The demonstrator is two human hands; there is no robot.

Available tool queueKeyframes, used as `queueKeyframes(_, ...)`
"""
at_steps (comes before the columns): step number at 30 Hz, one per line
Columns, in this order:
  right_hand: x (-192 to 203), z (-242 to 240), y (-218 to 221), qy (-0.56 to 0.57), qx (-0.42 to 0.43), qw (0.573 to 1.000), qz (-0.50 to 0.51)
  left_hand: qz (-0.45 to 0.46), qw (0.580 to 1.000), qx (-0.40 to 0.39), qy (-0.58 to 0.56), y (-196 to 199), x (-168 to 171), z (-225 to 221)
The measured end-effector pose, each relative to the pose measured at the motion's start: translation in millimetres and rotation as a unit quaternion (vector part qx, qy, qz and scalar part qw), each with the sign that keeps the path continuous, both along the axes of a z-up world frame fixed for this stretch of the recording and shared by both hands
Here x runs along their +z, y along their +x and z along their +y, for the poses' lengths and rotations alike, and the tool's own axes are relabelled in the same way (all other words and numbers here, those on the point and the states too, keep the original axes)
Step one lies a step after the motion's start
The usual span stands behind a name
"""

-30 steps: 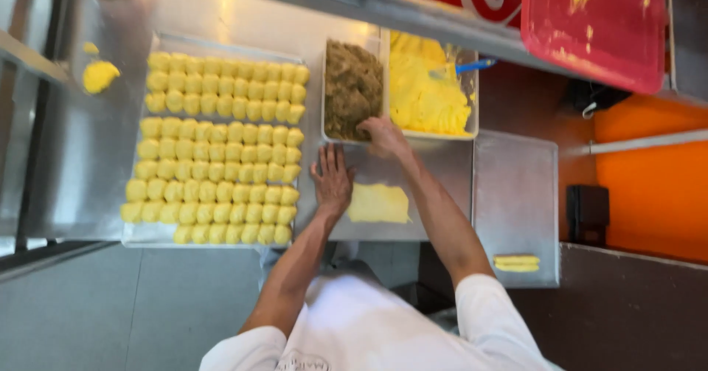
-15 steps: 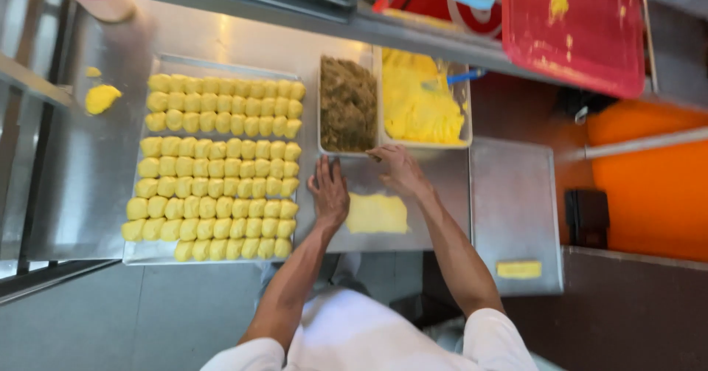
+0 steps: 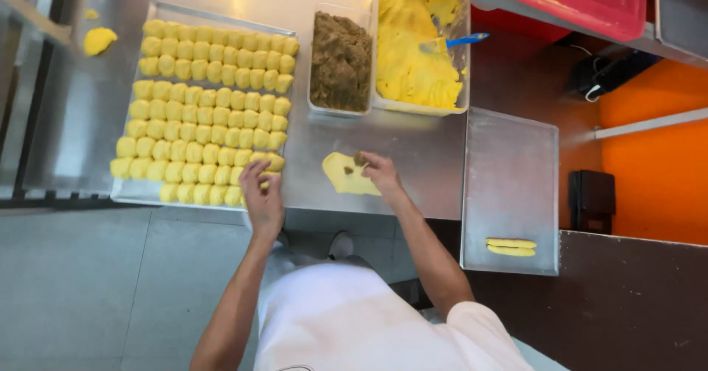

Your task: Preparing filled dough rolls by flattening yellow dough, adding a savory filling, rolling them into cylinders, and arranging them on a baking sheet.

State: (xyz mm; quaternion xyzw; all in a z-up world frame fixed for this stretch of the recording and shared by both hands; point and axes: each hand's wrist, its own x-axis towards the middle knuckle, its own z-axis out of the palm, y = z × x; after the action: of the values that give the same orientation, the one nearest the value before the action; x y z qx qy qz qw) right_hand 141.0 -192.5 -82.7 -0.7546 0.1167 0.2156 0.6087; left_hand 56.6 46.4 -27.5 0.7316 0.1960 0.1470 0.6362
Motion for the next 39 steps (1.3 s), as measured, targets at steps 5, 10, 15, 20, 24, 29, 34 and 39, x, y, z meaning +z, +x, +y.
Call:
queueKeyframes(5, 53.0, 9.5, -19.4, -0.454, 0.315, 0.745, -0.374, 0.076, 0.986, 0.145, 0.005, -104.1, -9.6, -10.3)
queueKeyframes(10, 10.9, 7.2, -19.9, -0.458, 0.338, 0.612, -0.549, 0.104, 0.96, 0.258, -0.024, -181.0, -31.7, -43.4)
queueKeyframes(15, -19.1, -1.6, -6.6, -0.404, 0.322, 0.609, -0.602, 0.112, 0.938, 0.323, -0.051, -201.3, -34.5, -77.5)
queueKeyframes(20, -30.1, -6.4, 34.9, -0.191, 0.225, 0.881, -0.37, 0.123, 0.944, 0.305, -0.028, -186.5, -14.4, -79.5)
queueKeyframes(24, 18.4, 6.1, 86.8, -0.174, 0.141, 0.922, -0.315, 0.117, 0.952, 0.283, -0.008, -162.6, -2.1, -63.0)
queueKeyframes(29, 25.9, 38.3, 131.0, -0.521, 0.317, 0.72, -0.33, 0.135, 0.964, 0.229, -0.018, -130.4, 22.2, -41.6)
queueKeyframes(34, 47.8, 55.7, 141.2, -0.466, 0.407, 0.756, -0.214, 0.132, 0.97, 0.201, -0.027, -110.6, -2.4, -5.6)
queueKeyframes(39, 81.4, 51.7, 145.9, -0.318, 0.383, 0.863, -0.082, 0.154, 0.977, 0.135, -0.052, -70.2, 35.5, 30.1)
